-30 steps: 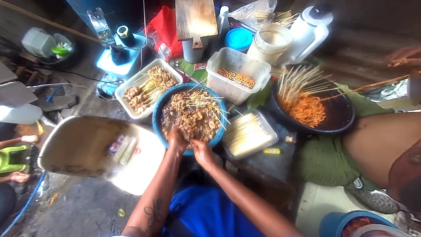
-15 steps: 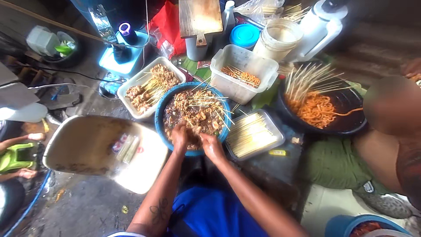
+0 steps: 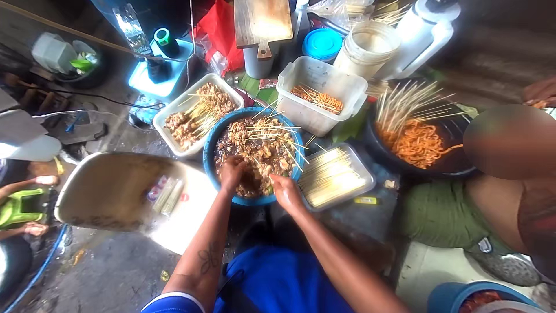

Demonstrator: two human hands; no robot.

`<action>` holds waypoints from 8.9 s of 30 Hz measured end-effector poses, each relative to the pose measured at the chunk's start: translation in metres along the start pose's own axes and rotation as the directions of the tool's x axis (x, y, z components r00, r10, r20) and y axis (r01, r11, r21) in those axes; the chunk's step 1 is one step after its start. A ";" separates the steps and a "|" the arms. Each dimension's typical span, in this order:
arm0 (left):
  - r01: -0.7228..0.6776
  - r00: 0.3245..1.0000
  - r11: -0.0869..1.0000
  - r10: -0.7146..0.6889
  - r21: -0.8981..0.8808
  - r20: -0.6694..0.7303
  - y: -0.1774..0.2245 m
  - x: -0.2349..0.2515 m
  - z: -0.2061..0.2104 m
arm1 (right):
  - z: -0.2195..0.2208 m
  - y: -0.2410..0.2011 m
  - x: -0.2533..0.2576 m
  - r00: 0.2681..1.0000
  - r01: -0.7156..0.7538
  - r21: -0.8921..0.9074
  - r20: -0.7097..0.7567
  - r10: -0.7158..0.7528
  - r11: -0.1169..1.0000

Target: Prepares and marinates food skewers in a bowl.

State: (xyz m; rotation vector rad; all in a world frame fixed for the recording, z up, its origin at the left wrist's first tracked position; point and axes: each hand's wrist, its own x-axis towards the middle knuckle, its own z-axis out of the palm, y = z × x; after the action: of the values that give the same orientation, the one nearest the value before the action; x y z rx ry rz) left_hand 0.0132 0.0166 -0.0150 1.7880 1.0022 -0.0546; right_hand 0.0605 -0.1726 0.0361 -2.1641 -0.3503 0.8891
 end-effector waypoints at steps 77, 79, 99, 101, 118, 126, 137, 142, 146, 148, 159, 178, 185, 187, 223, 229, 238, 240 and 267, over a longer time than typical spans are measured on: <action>-0.537 0.808 0.652 0.216 0.535 0.548 0.022 -0.034 0.034 | -0.028 0.035 -0.013 0.964 -0.117 0.308 -0.193 0.183 0.944; -0.589 0.764 0.622 0.221 0.516 0.606 0.011 -0.041 0.016 | -0.028 0.033 -0.013 0.969 -0.105 0.309 -0.181 0.167 0.945; -0.267 0.961 0.815 0.183 0.514 0.208 0.030 0.016 0.009 | -0.035 0.037 -0.020 0.974 -0.146 0.188 -0.145 0.175 0.971; -0.176 0.979 0.893 0.117 0.413 0.164 0.029 0.021 0.005 | -0.034 0.039 -0.021 0.977 -0.145 0.161 -0.130 0.166 0.976; -0.214 0.972 0.974 0.204 0.079 0.117 0.001 -0.030 -0.009 | -0.026 0.021 -0.014 0.997 -0.057 0.127 -0.048 0.063 0.990; -0.065 0.997 0.902 0.043 -0.427 -0.061 0.006 -0.027 -0.061 | -0.022 0.020 -0.009 0.998 -0.052 0.106 -0.015 0.054 0.993; -0.191 0.974 0.964 0.210 0.183 -0.090 0.018 -0.011 -0.059 | -0.022 0.025 -0.010 0.998 -0.058 0.109 0.000 0.059 0.992; -0.247 0.956 0.734 0.077 0.632 0.284 0.013 -0.015 -0.010 | -0.022 0.026 -0.015 0.996 -0.090 0.107 0.022 0.088 0.990; -0.200 0.960 0.868 0.082 0.454 0.267 0.018 -0.009 -0.011 | -0.023 0.025 -0.018 0.998 -0.055 0.095 0.012 0.054 0.994; -0.111 0.977 0.985 0.084 0.129 0.197 0.017 -0.009 -0.019 | -0.022 0.023 -0.018 0.999 -0.033 0.083 0.015 0.032 0.996; -0.140 0.983 0.986 0.149 -0.091 0.106 0.011 -0.030 -0.012 | -0.011 -0.009 -0.020 0.989 0.063 -0.054 0.135 -0.055 0.997; -0.425 0.885 0.899 0.387 0.109 0.259 0.040 -0.026 0.058 | -0.020 0.024 -0.014 0.973 -0.120 0.126 -0.183 0.142 0.985; -0.292 0.931 0.818 0.124 0.496 0.344 0.057 -0.011 0.110 | -0.050 0.047 -0.023 0.911 -0.220 0.230 -0.298 0.284 0.948; -0.240 0.935 0.836 0.064 0.494 0.348 0.056 -0.008 0.106 | -0.047 0.050 -0.025 0.923 -0.212 0.223 -0.275 0.270 0.952; 0.107 0.994 0.684 -0.056 -0.722 0.094 0.052 -0.045 0.061 | 0.015 -0.002 -0.006 0.996 -0.026 0.159 -0.075 0.038 0.987; 0.088 0.996 0.828 -0.084 -0.553 0.032 0.045 -0.052 0.052 | 0.023 -0.008 -0.009 0.999 0.029 0.107 -0.031 -0.026 0.994; -0.134 0.990 0.939 0.114 -0.317 -0.081 0.075 -0.011 -0.052 | -0.012 -0.002 -0.007 0.998 -0.060 0.255 0.019 0.057 0.965; -0.109 0.973 0.882 -0.001 -0.458 -0.232 0.081 0.010 -0.076 | -0.021 0.000 -0.010 0.996 -0.081 0.283 -0.011 0.088 0.956; -0.157 0.986 0.968 0.163 0.194 -0.015 0.050 -0.004 -0.010 | -0.106 0.156 0.061 0.722 -0.650 0.253 -0.090 0.687 0.716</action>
State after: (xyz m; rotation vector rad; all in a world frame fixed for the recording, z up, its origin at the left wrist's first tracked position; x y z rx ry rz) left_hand 0.0388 0.0166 0.0298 2.0473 0.8945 -0.0239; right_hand 0.1727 -0.3057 -0.0585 -2.1608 0.6559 1.0414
